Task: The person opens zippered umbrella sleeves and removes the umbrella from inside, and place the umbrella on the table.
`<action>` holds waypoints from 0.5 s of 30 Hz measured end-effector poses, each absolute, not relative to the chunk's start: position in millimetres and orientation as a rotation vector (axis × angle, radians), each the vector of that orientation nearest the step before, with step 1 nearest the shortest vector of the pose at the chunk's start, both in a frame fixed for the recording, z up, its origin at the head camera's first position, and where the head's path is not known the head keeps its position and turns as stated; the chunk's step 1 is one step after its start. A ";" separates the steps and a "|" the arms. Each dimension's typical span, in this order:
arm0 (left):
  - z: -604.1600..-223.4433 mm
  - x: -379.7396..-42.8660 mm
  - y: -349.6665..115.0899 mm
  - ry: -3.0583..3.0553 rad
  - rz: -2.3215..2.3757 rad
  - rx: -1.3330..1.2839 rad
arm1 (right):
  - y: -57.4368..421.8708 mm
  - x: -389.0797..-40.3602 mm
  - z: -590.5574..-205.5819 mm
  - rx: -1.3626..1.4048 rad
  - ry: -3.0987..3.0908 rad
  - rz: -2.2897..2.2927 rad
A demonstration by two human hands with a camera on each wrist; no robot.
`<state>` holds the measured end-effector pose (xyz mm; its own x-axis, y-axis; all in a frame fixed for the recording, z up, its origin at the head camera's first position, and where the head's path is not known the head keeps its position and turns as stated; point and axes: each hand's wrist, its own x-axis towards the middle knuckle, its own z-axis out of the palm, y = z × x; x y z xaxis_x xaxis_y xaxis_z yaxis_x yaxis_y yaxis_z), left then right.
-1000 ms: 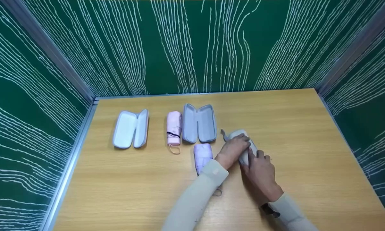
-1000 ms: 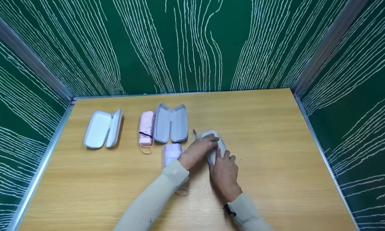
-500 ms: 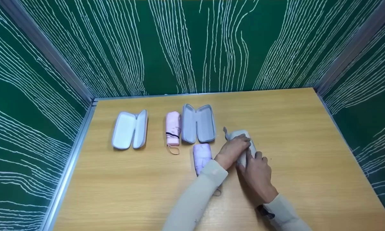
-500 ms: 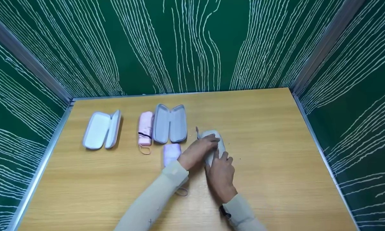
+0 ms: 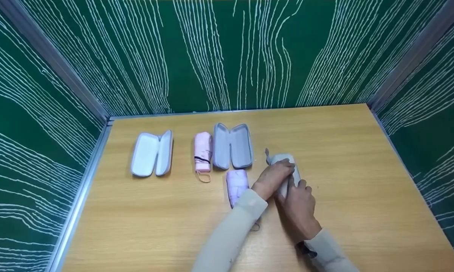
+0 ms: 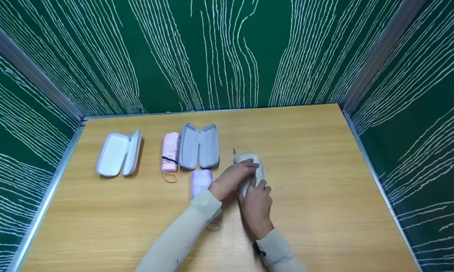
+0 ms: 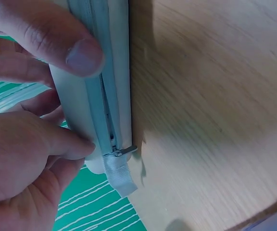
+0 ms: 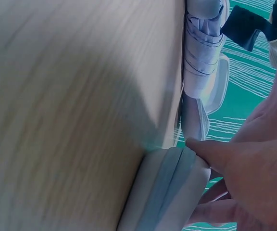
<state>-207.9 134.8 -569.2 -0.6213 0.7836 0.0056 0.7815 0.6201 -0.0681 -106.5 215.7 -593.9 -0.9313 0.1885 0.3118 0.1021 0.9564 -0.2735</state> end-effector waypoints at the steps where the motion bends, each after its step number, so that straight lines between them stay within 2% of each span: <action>1: -569.8 -208.4 133.9 -2.805 0.060 -1.348 | 215.8 -106.3 -594.1 -0.209 -2.769 0.369; 7: -574.7 -199.0 129.7 -2.888 -0.209 -1.235 | 228.7 -98.6 -590.0 -0.180 -2.846 0.557; 15: -574.7 -162.2 134.9 -2.990 -0.705 -0.719 | 259.5 -98.9 -580.2 -0.291 -2.863 1.099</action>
